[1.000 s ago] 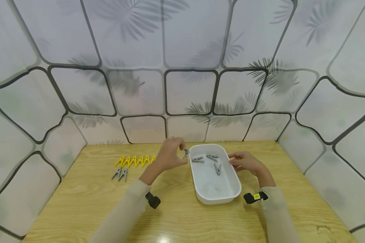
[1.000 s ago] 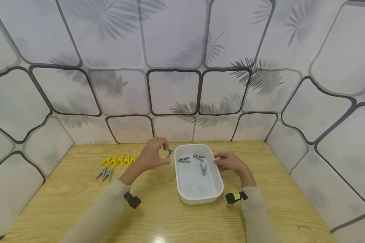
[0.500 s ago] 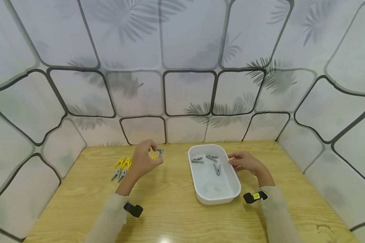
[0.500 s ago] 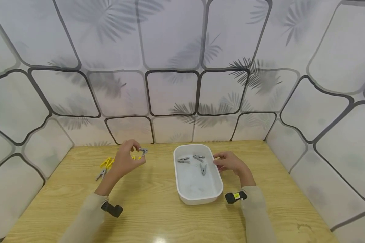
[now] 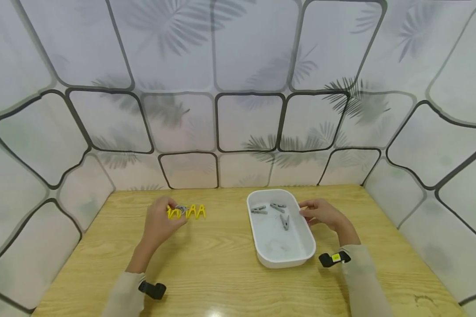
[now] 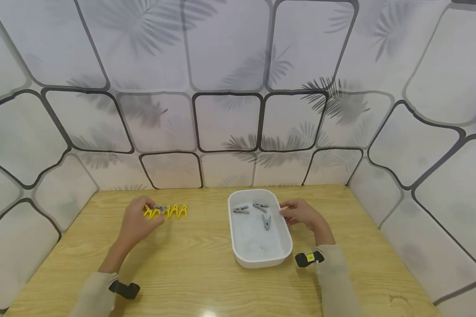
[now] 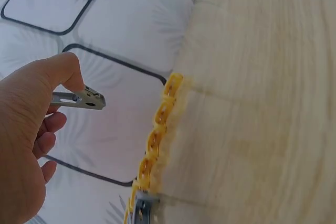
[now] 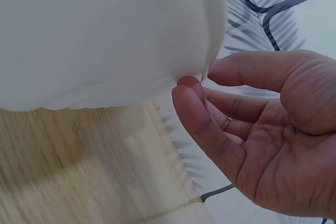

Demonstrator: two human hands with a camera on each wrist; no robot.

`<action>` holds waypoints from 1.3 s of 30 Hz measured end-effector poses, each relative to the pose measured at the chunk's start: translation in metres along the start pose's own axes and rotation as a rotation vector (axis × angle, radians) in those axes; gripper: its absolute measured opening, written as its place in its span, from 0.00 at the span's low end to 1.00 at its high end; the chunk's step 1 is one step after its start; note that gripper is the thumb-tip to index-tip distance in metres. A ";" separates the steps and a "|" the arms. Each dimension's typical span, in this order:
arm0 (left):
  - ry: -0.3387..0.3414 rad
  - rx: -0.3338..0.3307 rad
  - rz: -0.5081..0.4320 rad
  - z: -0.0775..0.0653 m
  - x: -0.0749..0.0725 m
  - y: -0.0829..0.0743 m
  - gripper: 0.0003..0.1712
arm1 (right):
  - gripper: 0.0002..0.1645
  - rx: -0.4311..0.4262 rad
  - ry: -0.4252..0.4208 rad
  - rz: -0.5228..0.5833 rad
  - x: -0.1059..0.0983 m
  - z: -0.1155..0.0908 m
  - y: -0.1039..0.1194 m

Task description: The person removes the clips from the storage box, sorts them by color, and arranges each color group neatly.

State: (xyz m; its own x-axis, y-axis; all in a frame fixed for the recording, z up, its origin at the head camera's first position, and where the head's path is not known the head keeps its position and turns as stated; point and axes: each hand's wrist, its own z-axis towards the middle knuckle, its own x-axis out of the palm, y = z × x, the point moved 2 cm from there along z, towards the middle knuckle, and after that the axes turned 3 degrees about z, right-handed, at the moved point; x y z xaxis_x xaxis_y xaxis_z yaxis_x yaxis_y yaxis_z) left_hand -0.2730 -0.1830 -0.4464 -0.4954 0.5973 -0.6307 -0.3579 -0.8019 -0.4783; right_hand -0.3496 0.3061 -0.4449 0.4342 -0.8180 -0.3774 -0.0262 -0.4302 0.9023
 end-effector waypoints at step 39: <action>0.356 -0.246 0.386 -0.028 -0.006 0.023 0.20 | 0.30 0.015 0.001 -0.013 -0.001 0.002 -0.003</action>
State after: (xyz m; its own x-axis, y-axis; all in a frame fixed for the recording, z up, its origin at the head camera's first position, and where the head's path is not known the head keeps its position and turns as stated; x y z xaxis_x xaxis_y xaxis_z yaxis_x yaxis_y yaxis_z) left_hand -0.2559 -0.2049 -0.4712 -0.2416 0.2635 -0.9339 0.0115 -0.9616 -0.2743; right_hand -0.3517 0.3077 -0.4475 0.4353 -0.8120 -0.3889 -0.0343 -0.4466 0.8941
